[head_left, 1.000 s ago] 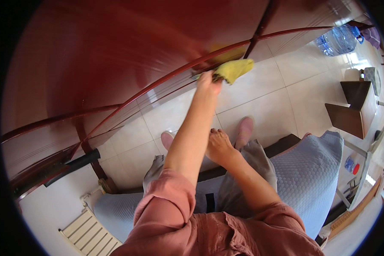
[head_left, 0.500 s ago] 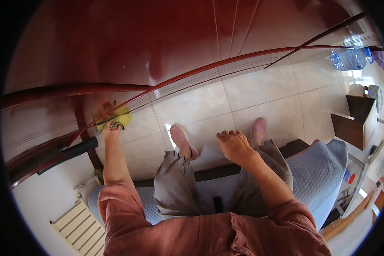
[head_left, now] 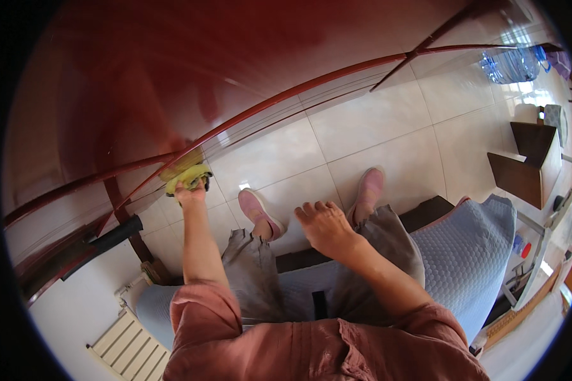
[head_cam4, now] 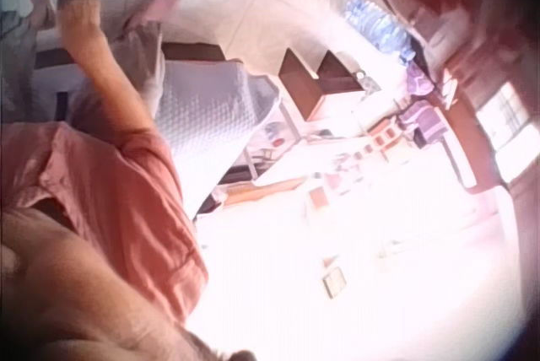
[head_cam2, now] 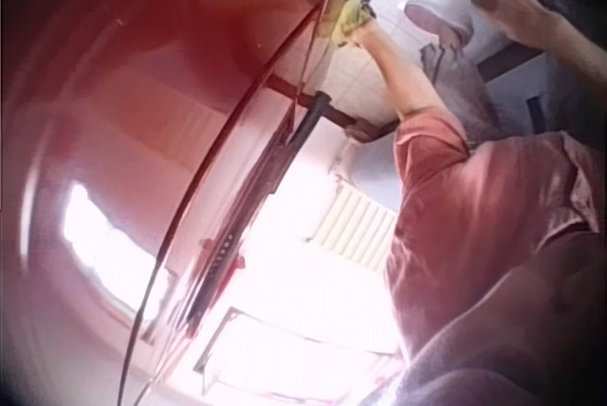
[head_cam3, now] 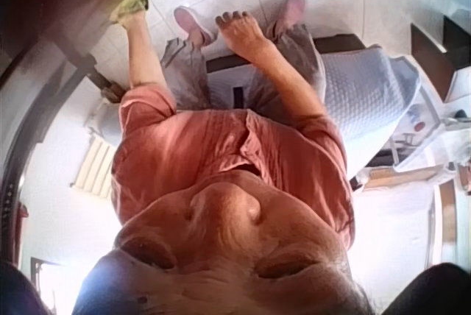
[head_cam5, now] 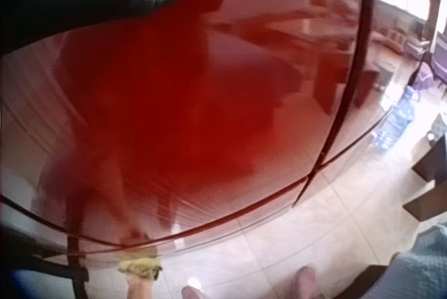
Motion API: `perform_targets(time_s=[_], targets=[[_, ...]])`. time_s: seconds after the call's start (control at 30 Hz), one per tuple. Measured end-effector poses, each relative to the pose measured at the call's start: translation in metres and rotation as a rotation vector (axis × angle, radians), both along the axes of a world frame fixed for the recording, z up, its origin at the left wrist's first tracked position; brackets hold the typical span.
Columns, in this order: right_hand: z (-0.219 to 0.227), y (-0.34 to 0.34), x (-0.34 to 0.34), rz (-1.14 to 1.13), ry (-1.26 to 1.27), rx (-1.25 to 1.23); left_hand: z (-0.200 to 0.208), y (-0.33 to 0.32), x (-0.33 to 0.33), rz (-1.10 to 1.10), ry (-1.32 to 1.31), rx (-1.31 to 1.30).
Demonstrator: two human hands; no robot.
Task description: The person wipes the surface of a reddish-brown wooden cabinet and a matching table using a yellow cloth. They clean the vertical sides and the top surface of the furniture, moving around the room to reach different sections.
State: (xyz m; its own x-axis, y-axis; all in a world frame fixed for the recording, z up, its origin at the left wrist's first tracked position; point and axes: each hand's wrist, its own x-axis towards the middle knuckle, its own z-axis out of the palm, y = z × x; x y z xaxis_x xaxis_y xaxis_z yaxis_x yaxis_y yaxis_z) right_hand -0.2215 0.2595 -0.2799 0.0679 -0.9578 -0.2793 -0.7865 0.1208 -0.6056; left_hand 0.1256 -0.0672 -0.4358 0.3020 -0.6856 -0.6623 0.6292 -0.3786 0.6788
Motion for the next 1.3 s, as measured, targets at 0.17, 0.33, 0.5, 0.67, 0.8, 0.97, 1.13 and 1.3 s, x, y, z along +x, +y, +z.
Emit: perform_targets(time_s=[0.17, 0.33, 0.5, 0.67, 0.8, 0.97, 1.13, 1.3], targets=[[-0.010, 0.015, 0.002, -0.013, -0.011, 0.010, 0.015, 0.069, -0.165, -0.131, 0.090, 0.008], [-0.019, 0.026, 0.002, 0.016, 0.034, 0.114, 0.023, 0.127, -0.307, -0.300, 0.329, -0.020], [-0.019, 0.030, 0.001, 0.172, 0.030, 0.315, 0.037, 0.176, -0.447, -0.422, 0.462, 0.117], [-0.051, 0.032, 0.032, 0.117, -0.189, 0.180, 0.046, 0.199, -0.527, -0.501, 0.570, 0.206], [-0.040, 0.019, 0.016, 0.085, -0.294, 0.367, 0.048, 0.192, -0.514, -0.460, 0.615, 0.325], [-0.024, 0.018, 0.003, 0.132, 0.121, 0.275, 0.029, 0.145, -0.389, -0.241, 0.617, 0.297], [-0.028, 0.021, 0.011, 0.014, 0.139, 0.099, 0.003, 0.056, -0.173, -0.148, 0.313, 0.240], [-0.020, 0.026, 0.006, 0.014, 0.143, 0.053, -0.005, -0.024, -0.048, 0.183, 0.011, 0.288]])
